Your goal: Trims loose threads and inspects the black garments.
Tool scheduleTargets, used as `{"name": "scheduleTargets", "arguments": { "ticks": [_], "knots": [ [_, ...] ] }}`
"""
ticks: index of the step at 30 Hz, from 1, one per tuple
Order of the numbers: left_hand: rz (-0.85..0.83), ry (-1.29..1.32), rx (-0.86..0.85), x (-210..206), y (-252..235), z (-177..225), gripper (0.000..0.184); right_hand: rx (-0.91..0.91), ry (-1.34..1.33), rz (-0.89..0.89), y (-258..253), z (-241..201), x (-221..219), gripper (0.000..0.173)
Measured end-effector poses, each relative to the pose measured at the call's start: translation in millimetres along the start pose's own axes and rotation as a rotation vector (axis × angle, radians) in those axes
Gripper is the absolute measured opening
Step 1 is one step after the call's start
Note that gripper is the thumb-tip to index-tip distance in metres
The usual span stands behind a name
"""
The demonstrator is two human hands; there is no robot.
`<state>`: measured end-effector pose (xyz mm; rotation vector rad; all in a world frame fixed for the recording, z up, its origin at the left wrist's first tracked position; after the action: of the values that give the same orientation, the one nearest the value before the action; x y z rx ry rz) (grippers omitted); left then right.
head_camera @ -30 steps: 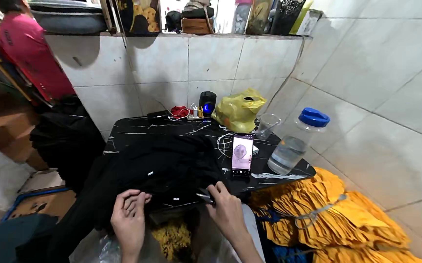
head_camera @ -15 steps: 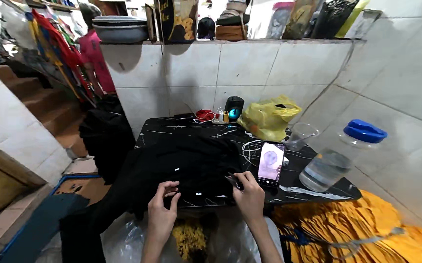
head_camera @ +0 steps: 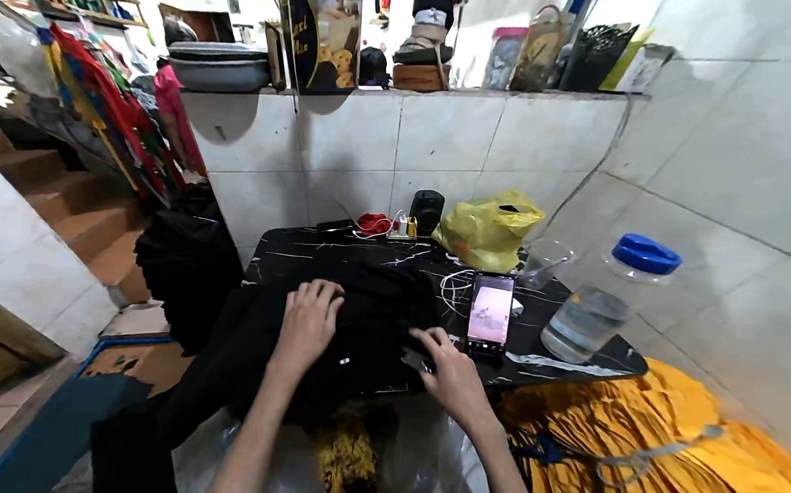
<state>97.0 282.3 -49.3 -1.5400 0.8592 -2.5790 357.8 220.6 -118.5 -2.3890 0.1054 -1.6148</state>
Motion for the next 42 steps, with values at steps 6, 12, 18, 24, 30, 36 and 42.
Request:
{"name": "scheduleTargets", "arguments": {
  "ticks": [6,12,18,24,30,36,42],
  "knots": [
    [-0.416,-0.020,0.262,-34.5,-66.7,-78.0,0.069,0.151,-0.117,-0.069,42.7,12.4,29.1,0.022],
    [-0.435,-0.070,0.472,-40.6,-81.4,-122.8,0.125,0.172,-0.094,0.386,-17.7,-50.7,5.4,0.049],
    [-0.520,0.273,0.546,-4.1,-48.1,-187.6,0.104,0.188,0.004,0.019,1.2,-43.3,-26.5,0.073],
    [-0.543,0.303,0.440,11.8,-15.2,-170.4,0.108,0.167,-0.023,-0.081,-44.8,-34.3,-52.2,0.054],
    [-0.590,0.106,0.568,45.2,29.6,-148.7,0.102,0.198,-0.024,-0.037,-133.6,0.8,-44.2,0.049],
    [-0.288,0.209,0.247,25.0,144.1,-94.5,0.106,-0.019,-0.172,0.355,-102.4,-17.1,-2.6,0.033],
    [-0.004,-0.189,-0.094,-66.6,204.2,-26.5,0.101,0.298,-0.168,0.100,-24.4,-81.7,-36.5,0.050]
  ]
}}
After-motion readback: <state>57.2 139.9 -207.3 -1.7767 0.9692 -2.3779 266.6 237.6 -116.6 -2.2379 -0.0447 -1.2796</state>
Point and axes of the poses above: each hand's wrist, its own y-axis away from the middle knuckle, its own x-axis out of the back of the hand, z = x × y, the point moved 3 cm from there along -y, towards the middle knuckle, and after that the axes turned 5 degrees about y, right-handed, at the moved point
